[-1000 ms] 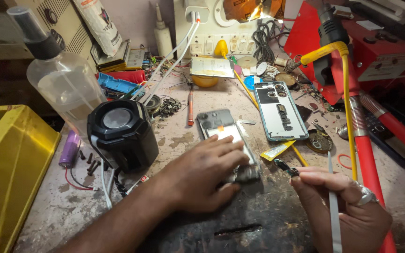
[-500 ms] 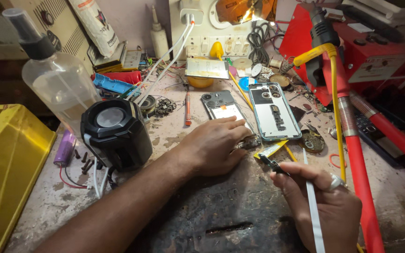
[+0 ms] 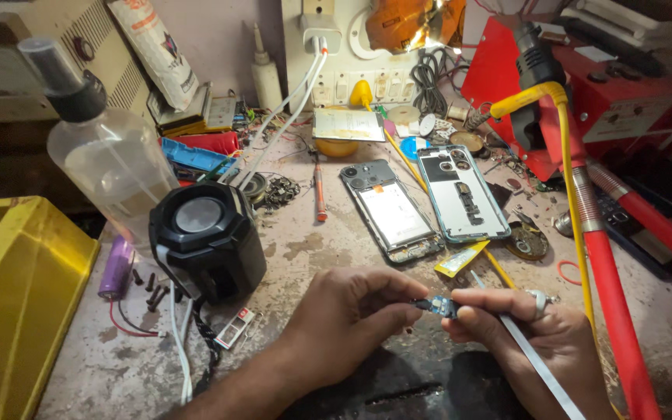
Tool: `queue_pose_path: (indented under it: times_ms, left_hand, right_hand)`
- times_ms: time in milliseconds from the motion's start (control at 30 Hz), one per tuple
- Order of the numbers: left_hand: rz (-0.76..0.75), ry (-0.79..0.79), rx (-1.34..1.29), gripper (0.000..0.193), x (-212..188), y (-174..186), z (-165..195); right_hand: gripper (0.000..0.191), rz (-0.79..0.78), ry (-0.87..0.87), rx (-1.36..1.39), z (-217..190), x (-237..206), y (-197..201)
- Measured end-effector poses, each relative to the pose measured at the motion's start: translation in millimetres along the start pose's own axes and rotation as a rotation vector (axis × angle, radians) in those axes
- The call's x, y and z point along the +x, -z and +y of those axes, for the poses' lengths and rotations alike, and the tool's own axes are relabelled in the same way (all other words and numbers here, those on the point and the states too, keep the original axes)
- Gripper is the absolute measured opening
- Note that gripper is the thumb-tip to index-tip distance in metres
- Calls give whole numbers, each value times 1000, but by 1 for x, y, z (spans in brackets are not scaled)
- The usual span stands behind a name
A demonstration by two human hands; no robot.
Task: The person uses a screwdriver and tweezers to remove screws and small components from a disassembled smartphone. They then open a parts organizer and place a removed component into a small plastic bag.
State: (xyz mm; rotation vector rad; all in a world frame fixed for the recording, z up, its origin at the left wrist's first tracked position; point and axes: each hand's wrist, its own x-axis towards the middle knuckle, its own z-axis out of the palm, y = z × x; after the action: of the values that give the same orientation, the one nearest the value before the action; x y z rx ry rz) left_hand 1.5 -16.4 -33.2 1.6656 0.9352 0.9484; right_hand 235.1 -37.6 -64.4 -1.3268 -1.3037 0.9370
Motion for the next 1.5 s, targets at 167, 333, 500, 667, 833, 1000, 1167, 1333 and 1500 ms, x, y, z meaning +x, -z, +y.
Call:
queue_pose_path:
  times_ms: [167,333,500,667,833,1000,1167,1333,1500]
  left_hand:
    - [44,8,101,20,-3,-2,-1]
    - [3,-72,152,20,-5,-2,3]
    - [3,-92,201,16,-7,-3,5]
    - [52,-424,391,10,-11,-6,10]
    - [119,-438,336,10,-16,-8,15]
    - [95,-275,282,9,-11,-4,6]
    - [43,2,-240,10,-8,-9,-10]
    - [-83,-24,-615,12,-4,-5,-23]
    - [-105,78,-693,16,-5,-1,-22]
  right_hand:
    - [32,-47,106,-192,4,-4,3]
    - [29,9,172,-257,8,-3,2]
    - [28,17,257,-313,10,-3,4]
    - [28,-44,391,-301,6,-8,7]
    - [24,110,312,-248,3,-8,0]
    - [21,134,333,-232,6,-11,1]
    - [23,83,592,-252,9,-15,-6]
    - [23,71,635,-260,-1,-24,-15]
    - [24,63,580,-265,-6,-23,-13]
